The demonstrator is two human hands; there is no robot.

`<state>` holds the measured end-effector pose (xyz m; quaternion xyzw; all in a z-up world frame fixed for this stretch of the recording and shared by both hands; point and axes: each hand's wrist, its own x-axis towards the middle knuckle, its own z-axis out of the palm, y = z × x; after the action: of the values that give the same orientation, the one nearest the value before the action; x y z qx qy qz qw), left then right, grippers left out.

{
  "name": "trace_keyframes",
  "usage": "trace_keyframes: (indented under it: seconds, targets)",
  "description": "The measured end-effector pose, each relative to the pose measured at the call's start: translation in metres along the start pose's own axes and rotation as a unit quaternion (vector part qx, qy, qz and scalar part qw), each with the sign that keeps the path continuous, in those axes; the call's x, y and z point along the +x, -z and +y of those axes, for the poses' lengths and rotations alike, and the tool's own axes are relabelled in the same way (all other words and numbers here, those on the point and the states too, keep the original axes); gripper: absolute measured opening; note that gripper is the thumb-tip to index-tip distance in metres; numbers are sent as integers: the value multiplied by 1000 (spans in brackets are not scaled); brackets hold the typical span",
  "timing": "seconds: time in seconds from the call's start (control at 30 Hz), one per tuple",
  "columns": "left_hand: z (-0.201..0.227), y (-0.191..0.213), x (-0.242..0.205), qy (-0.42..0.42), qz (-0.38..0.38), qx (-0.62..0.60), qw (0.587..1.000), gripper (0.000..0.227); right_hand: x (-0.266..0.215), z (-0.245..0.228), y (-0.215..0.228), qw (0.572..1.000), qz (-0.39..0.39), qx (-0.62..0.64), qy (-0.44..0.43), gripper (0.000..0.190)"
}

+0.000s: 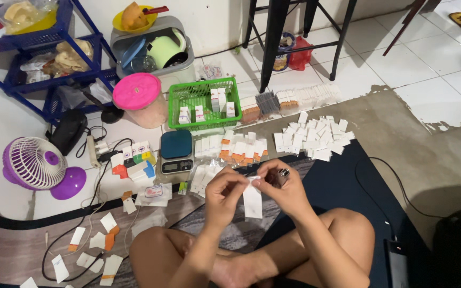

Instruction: The person is sealing the edges of white labels using a lighter. They hold each label by hand, apply a flame to the ends to melt or finish the edge, and then place it into a stack on the floor.

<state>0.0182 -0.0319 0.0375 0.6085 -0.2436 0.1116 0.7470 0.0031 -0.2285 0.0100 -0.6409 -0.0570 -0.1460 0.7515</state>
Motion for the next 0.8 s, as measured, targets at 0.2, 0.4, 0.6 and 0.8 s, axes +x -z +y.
trace_keyframes:
  seconds: [0.2, 0.4, 0.6, 0.8]
  targets:
    - [-11, -16, -23, 182, 141, -55, 972, 22, 1, -1, -11, 999, 30, 12, -17, 34]
    - [-5, -25, -31, 187, 123, -10, 975, 13, -2, -11, -15, 999, 39, 13, -16, 35]
    - [-5, -16, -33, 212, 119, -54, 969, 20, -9, -22, -15, 1000, 3, -28, -5, 21]
    - [-10, -21, -32, 199, 154, -34, 967, 14, -10, -5, -8, 998, -19, 20, -64, 27]
